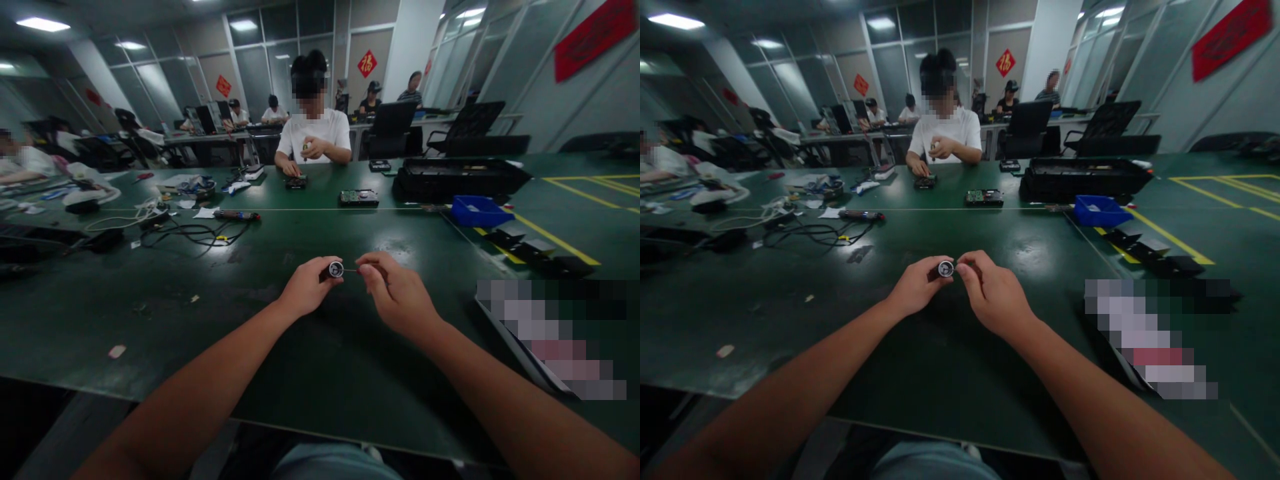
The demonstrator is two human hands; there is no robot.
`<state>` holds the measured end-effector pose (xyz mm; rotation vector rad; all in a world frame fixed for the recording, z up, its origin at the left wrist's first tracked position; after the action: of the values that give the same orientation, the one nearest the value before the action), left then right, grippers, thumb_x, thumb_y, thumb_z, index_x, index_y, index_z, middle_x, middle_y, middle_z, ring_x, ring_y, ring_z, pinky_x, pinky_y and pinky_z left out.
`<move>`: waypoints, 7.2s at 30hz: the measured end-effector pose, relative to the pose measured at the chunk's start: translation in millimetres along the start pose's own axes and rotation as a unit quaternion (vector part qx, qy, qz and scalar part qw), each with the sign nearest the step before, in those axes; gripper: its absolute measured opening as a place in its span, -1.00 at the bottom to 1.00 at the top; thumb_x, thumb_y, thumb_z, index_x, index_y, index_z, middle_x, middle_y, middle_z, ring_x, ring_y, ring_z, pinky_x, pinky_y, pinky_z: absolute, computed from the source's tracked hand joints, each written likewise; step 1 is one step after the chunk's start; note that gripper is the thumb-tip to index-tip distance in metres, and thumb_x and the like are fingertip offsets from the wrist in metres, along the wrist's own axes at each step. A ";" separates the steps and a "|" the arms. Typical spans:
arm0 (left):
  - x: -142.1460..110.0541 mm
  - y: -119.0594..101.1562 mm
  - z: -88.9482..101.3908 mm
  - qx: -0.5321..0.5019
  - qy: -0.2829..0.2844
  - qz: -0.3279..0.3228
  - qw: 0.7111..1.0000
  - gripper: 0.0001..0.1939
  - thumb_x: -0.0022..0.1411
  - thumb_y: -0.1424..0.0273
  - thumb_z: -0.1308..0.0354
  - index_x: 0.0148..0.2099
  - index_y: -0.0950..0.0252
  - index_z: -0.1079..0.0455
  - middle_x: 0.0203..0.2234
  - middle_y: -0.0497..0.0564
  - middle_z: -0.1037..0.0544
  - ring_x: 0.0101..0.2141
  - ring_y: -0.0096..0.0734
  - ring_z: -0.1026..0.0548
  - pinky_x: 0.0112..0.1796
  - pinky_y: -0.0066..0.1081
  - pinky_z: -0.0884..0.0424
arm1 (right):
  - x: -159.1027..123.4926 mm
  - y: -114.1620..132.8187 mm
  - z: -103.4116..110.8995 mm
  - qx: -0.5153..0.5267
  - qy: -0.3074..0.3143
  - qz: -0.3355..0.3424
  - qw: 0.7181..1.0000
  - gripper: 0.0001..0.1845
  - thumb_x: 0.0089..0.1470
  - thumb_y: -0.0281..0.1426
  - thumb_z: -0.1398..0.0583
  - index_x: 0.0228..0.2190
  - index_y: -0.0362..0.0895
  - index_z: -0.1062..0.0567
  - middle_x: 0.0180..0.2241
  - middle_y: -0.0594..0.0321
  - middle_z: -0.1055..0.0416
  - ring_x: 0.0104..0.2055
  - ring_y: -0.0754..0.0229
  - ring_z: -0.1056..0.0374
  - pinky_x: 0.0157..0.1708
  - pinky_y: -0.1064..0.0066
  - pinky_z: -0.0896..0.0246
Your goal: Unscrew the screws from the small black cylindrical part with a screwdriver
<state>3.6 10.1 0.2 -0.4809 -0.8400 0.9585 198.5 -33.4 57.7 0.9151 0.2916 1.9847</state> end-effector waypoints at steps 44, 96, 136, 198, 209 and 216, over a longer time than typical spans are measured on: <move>-0.3 -1.2 0.5 0.013 -0.017 -0.002 1.000 -0.62 0.23 0.41 -0.28 0.10 0.21 -0.44 -0.06 0.03 -0.58 -0.10 -0.28 -0.53 -0.04 -0.26 -0.44 | -1.1 -1.2 -0.5 0.003 -0.045 -0.024 0.999 -0.68 0.34 -0.26 0.00 -0.06 -0.15 -0.44 -0.47 0.25 -0.45 -0.51 0.20 -0.34 -0.47 0.35 -0.11; -0.1 -3.6 1.8 0.022 -0.025 0.000 0.999 -0.62 0.23 0.41 -0.27 0.10 0.21 -0.44 -0.06 0.02 -0.57 -0.11 -0.28 -0.53 -0.07 -0.27 -0.44 | 3.2 -15.3 -9.1 0.212 -0.116 -0.096 0.965 -0.73 0.28 -0.19 -0.11 -0.14 -0.11 -0.45 -0.29 0.15 -0.54 -0.26 0.11 -0.50 -0.19 0.20 -0.40; -1.2 -4.5 3.0 0.043 -0.008 0.002 0.999 -0.60 0.21 0.39 -0.31 0.10 0.19 -0.46 -0.07 0.01 -0.59 -0.14 -0.30 -0.53 -0.11 -0.30 -0.45 | 3.8 -23.1 -5.3 0.026 -0.159 -0.092 0.983 -0.65 0.19 -0.08 -0.22 -0.46 -0.08 -0.51 -0.52 0.27 -0.49 -0.49 0.19 -0.38 -0.44 0.35 -0.16; 1.4 -1.4 2.2 0.065 -0.005 0.008 0.998 -0.62 0.23 0.39 -0.28 0.10 0.20 -0.45 -0.09 0.02 -0.58 -0.12 -0.28 -0.52 -0.06 -0.27 -0.42 | 2.8 -17.2 -9.2 0.150 -0.094 -0.084 0.981 -0.80 0.27 -0.24 -0.10 -0.24 -0.07 -0.46 -0.41 0.25 -0.46 -0.40 0.18 -0.38 -0.36 0.30 -0.25; 2.0 -2.4 4.9 0.076 0.022 0.004 0.997 -0.61 0.25 0.40 -0.26 0.13 0.18 -0.43 -0.07 0.03 -0.55 -0.09 -0.25 -0.51 -0.03 -0.23 -0.42 | 15.4 -59.8 -24.3 0.421 -0.135 -0.258 0.859 -0.70 0.18 -0.08 -0.16 -0.37 -0.05 -0.42 -0.45 0.24 -0.40 -0.44 0.16 -0.40 -0.35 0.22 -0.47; 1.3 -1.3 3.5 0.082 0.030 -0.004 0.996 -0.61 0.25 0.39 -0.27 0.13 0.20 -0.44 -0.11 0.03 -0.56 -0.12 -0.26 -0.51 -0.07 -0.25 -0.42 | 12.1 -50.2 -26.5 0.358 -0.170 -0.194 0.898 -0.71 0.20 -0.11 -0.18 -0.29 -0.08 -0.46 -0.37 0.23 -0.45 -0.36 0.20 -0.40 -0.27 0.25 -0.43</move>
<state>1.8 10.6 3.6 -0.3625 -0.7023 0.9923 208.0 8.5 18.8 1.5037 0.9606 1.3073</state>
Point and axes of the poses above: each hand's wrist, its own x-axis towards the middle knuckle, its own z-axis out of the back of the hand, y = z × x, the point moved 1 cm from there along x, towards the middle knuckle
